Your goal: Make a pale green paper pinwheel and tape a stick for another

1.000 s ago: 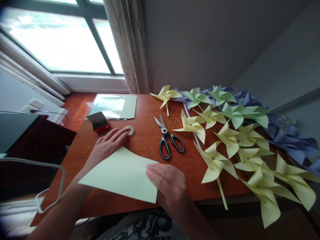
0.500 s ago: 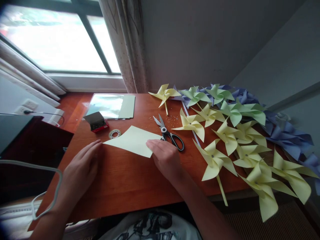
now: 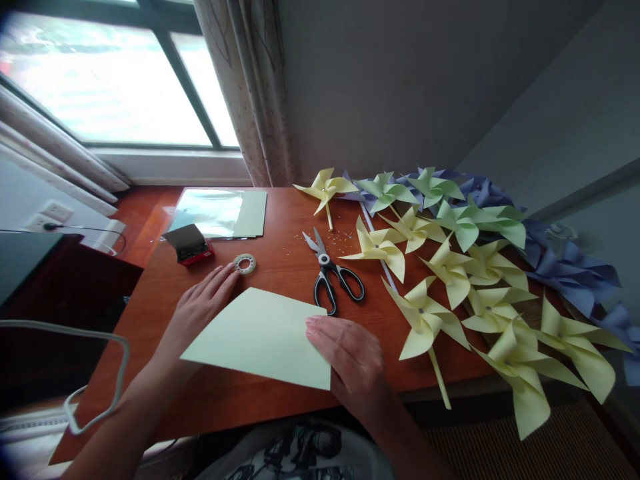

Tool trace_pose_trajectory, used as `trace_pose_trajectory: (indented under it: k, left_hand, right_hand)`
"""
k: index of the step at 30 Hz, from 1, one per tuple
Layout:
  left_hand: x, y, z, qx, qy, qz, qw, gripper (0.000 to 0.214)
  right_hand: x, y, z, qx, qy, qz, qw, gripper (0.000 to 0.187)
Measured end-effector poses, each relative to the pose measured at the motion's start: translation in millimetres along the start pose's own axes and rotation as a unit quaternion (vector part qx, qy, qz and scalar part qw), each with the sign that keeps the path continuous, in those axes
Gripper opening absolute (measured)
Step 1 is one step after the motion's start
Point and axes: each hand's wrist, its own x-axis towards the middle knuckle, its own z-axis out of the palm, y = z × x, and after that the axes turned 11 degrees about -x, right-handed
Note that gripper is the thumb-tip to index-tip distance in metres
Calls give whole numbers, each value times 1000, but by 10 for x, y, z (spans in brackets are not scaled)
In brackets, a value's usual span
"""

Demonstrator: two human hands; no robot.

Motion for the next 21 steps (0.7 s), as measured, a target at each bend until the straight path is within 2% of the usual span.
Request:
trace_pose_trajectory:
  k: [5, 8, 11, 13, 15, 18, 21]
  left_hand:
    - [268, 160, 41, 16, -1, 9, 1000, 48]
    - [331, 194, 1, -6, 5, 16, 1000, 49]
    - [244, 194, -43, -72, 21, 43, 996, 45]
    - [106, 203, -55, -145, 11, 75, 987, 38]
    - [-64, 236, -53, -198, -22, 119, 973, 36]
    - [-253, 341, -55, -220, -68, 162, 960, 37]
    - [-214, 532, -94, -227, -57, 144, 962, 33]
  right_hand:
    - [-251, -16, -58, 38, -35, 23, 998, 40]
    - [-385, -3, -63, 53, -64, 22, 996, 40]
    - [-473, 22, -70, 56, -115, 12, 992, 40]
    - [-489, 43, -78, 54, -142, 5, 988, 39]
    - [-469, 62, -87, 51, -159, 0, 986, 35]
    - [-401, 75, -109, 50, -164, -2, 985, 30]
    - [-344, 62, -137, 51, -169, -8, 984, 30]
